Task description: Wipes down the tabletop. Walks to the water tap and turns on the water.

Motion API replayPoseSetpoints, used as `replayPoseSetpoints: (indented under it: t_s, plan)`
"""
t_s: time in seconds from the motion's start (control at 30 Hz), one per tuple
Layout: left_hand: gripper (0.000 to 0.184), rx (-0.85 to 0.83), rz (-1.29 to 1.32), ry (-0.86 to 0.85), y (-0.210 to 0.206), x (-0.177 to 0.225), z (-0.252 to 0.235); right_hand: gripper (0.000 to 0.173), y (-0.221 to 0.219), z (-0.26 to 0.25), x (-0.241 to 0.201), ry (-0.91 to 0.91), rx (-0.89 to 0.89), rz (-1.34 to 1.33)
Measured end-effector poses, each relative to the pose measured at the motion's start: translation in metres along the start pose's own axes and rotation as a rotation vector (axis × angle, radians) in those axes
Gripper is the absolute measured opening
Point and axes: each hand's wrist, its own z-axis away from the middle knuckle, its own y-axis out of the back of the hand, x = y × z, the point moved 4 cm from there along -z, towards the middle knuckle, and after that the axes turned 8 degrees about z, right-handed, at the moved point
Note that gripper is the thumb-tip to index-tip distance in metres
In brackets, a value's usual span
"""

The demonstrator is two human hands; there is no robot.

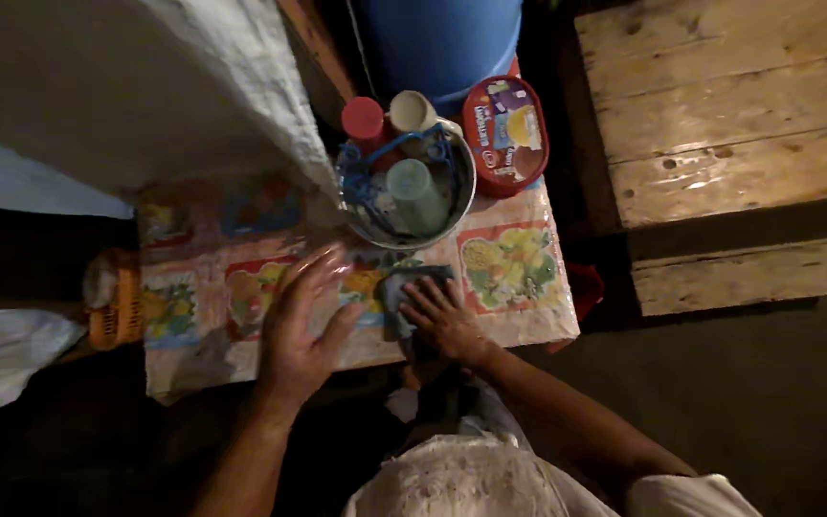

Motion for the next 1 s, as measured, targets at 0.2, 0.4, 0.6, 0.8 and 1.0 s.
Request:
replayPoseSetpoints:
  t_s: [0.2,0.4,0.6,0.8,1.0]
  plan:
    - [0.049,0.321,-0.234,0.416,0.139,-0.040,0.144,0.063,0.033,0.029,0.064,-0.625,0.104,0.300]
    - [0.037,0.400,-0.106,0.320,0.174,-0.082,0.121,0.063,-0.028,-0.044,-0.064,-0.410,0.060,0.233]
    - [0.044,-0.004,0.127,0.213,0.111,-0.115,-0.060,0.061,-0.068,-0.103,-0.131,-0.279,0.024,0.227]
    - [0.055,-0.211,-0.034,0.370,0.063,-0.136,-0.152,0.059,-0.072,-0.100,-0.130,-0.309,0.134,0.244]
    - [0.042,0.111,0.221,0.485,0.085,-0.171,-0.188,0.063,-0.069,-0.099,-0.127,-0.332,0.138,0.158]
